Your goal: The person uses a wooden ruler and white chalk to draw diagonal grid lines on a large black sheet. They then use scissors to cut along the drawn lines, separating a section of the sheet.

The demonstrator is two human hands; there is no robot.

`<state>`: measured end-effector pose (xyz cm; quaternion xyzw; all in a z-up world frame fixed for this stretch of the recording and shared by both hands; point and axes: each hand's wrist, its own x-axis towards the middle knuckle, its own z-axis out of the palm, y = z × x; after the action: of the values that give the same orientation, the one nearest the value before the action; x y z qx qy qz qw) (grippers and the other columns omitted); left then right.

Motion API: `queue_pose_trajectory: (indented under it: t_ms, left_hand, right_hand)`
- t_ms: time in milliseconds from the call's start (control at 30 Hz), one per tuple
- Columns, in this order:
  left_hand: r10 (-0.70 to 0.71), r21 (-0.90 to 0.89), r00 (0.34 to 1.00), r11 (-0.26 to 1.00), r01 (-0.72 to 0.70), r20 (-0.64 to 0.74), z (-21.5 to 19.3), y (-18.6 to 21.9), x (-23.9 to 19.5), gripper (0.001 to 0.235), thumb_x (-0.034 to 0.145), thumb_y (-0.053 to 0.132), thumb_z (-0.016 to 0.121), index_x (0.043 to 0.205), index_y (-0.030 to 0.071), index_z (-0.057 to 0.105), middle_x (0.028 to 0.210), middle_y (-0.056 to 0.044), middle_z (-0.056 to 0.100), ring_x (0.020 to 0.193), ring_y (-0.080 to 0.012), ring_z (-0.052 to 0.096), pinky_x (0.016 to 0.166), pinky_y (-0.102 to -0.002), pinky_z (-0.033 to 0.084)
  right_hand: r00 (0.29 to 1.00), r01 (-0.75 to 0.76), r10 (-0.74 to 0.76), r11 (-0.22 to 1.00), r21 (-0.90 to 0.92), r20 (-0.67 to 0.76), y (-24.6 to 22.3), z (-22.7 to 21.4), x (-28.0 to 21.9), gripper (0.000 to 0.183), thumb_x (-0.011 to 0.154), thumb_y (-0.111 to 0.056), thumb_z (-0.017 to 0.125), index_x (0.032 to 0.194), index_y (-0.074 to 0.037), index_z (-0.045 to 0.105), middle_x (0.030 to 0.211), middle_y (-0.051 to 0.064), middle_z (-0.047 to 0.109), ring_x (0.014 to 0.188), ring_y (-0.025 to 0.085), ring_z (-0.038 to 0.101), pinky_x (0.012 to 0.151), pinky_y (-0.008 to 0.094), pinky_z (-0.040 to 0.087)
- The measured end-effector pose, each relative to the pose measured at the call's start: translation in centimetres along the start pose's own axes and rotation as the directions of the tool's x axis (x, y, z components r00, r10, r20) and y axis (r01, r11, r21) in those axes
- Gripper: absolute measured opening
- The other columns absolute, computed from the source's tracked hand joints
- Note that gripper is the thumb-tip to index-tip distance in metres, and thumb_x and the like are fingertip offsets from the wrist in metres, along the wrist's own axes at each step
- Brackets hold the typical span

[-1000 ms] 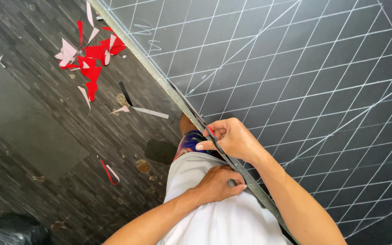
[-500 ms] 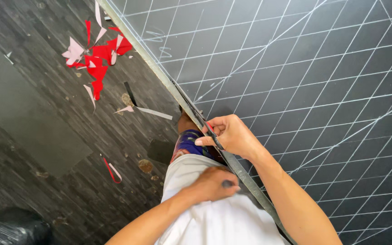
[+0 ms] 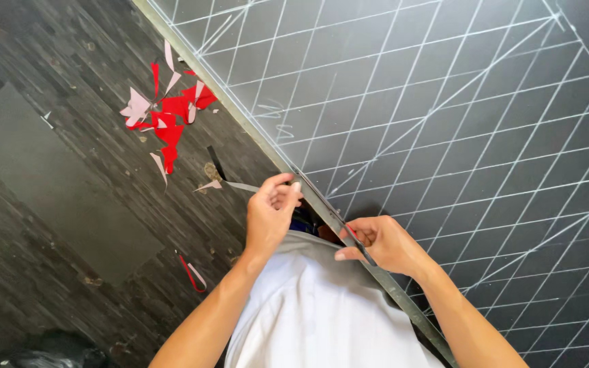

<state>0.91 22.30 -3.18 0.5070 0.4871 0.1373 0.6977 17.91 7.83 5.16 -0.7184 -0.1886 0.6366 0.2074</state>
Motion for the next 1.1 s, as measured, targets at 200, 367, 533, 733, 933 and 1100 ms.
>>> queue_pose_trajectory:
  t_ms: [200,367,533,733,933,1100]
  left_hand:
    - [-0.033,0.017,0.993,0.999,0.031,0.117,-0.1,-1.1,1.7,0.021,0.095,0.014,0.072,0.105,-0.004,0.071,0.083,-0.006,0.076,0.076,-0.0087,0.071,0.072,-0.024,0.057]
    - [-0.012,0.103,0.985,0.995,-0.005,0.171,-0.9,-1.1,2.2,0.017,0.092,0.014,0.072,0.098,-0.002,0.075,0.079,-0.005,0.077,0.074,-0.0083,0.071,0.073,-0.024,0.057]
    - [-0.045,0.097,0.972,0.995,0.023,0.231,-1.5,-0.3,2.5,0.016,0.092,0.014,0.072,0.097,-0.002,0.075,0.08,-0.004,0.077,0.075,-0.0084,0.073,0.072,-0.025,0.057]
    - [-0.066,0.054,0.957,0.997,0.052,0.284,-1.7,0.0,2.5,0.016,0.093,0.013,0.072,0.096,-0.003,0.074,0.081,-0.005,0.077,0.077,-0.0096,0.072,0.074,-0.025,0.057]
    - [-0.048,0.131,0.948,0.991,0.007,0.313,-2.3,0.2,2.7,0.016,0.088,0.012,0.075,0.095,-0.002,0.076,0.082,-0.006,0.078,0.077,-0.0109,0.073,0.074,-0.027,0.058]
    - [-0.005,0.136,0.931,0.99,-0.048,0.366,-3.0,0.5,3.2,0.017,0.087,0.012,0.075,0.096,-0.002,0.075,0.083,-0.007,0.078,0.08,-0.012,0.074,0.078,-0.028,0.058]
  right_hand:
    - [0.999,-0.053,0.053,0.997,0.051,-0.001,-0.2,0.3,0.0,0.044,0.067,-0.028,0.094,0.097,-0.001,0.076,0.058,-0.005,0.048,0.056,0.008,0.04,0.051,0.028,0.033]
    - [0.995,-0.102,0.102,0.994,0.03,-0.01,-1.7,0.7,1.0,0.045,0.066,-0.029,0.095,0.097,-0.002,0.075,0.059,-0.005,0.047,0.056,0.008,0.04,0.051,0.029,0.032]
    - [0.995,-0.101,0.101,0.995,0.018,-0.015,-3.2,0.6,2.3,0.045,0.066,-0.029,0.095,0.097,-0.003,0.076,0.057,-0.004,0.046,0.055,0.009,0.038,0.051,0.029,0.031]
    - [0.987,-0.158,0.157,0.987,-0.011,-0.028,-4.3,0.7,2.2,0.046,0.065,-0.03,0.096,0.097,-0.002,0.077,0.055,-0.004,0.045,0.052,0.009,0.038,0.05,0.029,0.03]
    - [0.984,-0.168,0.167,0.986,-0.009,-0.053,-6.2,1.0,4.0,0.049,0.064,-0.032,0.095,0.099,-0.003,0.077,0.056,-0.006,0.05,0.053,0.008,0.041,0.05,0.029,0.034]
    - [0.988,-0.149,0.143,0.984,-0.098,-0.064,-8.0,0.8,4.6,0.048,0.064,-0.033,0.096,0.096,-0.002,0.078,0.056,0.001,0.044,0.054,0.012,0.036,0.05,0.031,0.031]
